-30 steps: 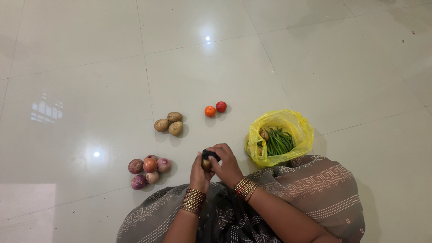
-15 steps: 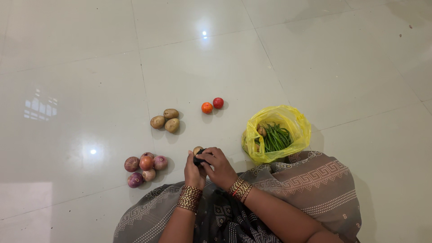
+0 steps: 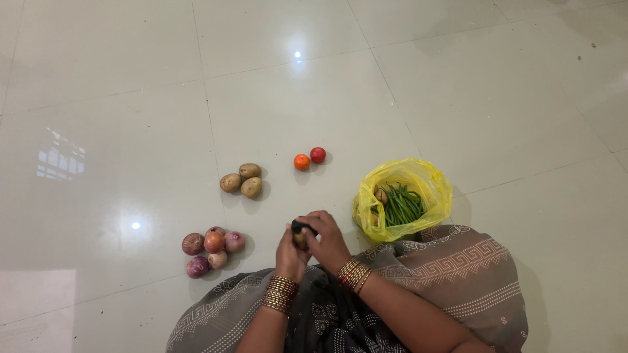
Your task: The person sits on the floor and peels a potato using a peeler. Other vegetables, including onions, tomatoes, and green beans, are visible nearby.
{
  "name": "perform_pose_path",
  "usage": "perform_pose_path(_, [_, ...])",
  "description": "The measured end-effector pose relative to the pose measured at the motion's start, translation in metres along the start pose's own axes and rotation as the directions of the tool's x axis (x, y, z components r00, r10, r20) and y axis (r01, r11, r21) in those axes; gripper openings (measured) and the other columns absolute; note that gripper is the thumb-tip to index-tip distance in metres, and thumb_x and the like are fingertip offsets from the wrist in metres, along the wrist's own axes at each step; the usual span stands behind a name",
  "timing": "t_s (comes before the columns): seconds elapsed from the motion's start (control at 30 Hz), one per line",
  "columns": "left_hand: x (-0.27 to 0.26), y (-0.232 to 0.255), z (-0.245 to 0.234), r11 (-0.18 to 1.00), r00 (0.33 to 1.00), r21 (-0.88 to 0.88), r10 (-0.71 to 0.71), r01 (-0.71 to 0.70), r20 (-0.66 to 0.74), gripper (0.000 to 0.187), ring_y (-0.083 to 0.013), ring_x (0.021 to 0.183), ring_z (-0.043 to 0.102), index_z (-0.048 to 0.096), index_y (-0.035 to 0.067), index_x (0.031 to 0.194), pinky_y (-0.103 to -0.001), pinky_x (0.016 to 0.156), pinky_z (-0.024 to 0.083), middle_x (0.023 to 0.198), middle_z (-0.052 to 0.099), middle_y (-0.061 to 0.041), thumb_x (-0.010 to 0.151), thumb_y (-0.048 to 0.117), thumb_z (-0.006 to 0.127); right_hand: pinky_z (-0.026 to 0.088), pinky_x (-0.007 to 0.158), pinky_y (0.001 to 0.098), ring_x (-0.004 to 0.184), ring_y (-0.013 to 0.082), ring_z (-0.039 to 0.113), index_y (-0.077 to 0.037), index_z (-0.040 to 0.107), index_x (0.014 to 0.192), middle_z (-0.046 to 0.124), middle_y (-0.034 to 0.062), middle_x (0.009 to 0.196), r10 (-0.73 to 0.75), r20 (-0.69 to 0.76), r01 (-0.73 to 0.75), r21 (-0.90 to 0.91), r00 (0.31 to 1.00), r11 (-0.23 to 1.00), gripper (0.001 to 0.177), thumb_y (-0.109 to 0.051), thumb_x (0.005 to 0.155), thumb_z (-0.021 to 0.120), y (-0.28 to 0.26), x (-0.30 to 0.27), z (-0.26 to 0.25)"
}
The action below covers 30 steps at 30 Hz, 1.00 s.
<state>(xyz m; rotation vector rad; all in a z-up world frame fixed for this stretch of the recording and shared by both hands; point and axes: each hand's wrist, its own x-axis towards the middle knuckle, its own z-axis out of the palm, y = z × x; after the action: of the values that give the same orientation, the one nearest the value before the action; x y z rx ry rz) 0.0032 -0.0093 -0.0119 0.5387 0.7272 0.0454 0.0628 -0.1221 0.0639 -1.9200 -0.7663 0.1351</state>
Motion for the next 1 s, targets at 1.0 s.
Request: perform_pose_path(1.0, [-0.023,0.018,0.000,0.967,0.985,-0.192,0.170,-0.169,-0.011,0.056,-0.0173,0.102,0.062,0.058,0.006,0.128,-0.036,0.089,0.052,0.114,0.065,-0.006,0.107,0.052,0.035,0.054,0.096,0.0389,0.112,0.0290,0.063,-0.011,0.075,0.114,0.067,0.0093,0.117,-0.176,0.084,0.183,-0.092,0.981,0.979,0.028,-0.005,0.087,0.068,-0.015,0.002,0.021])
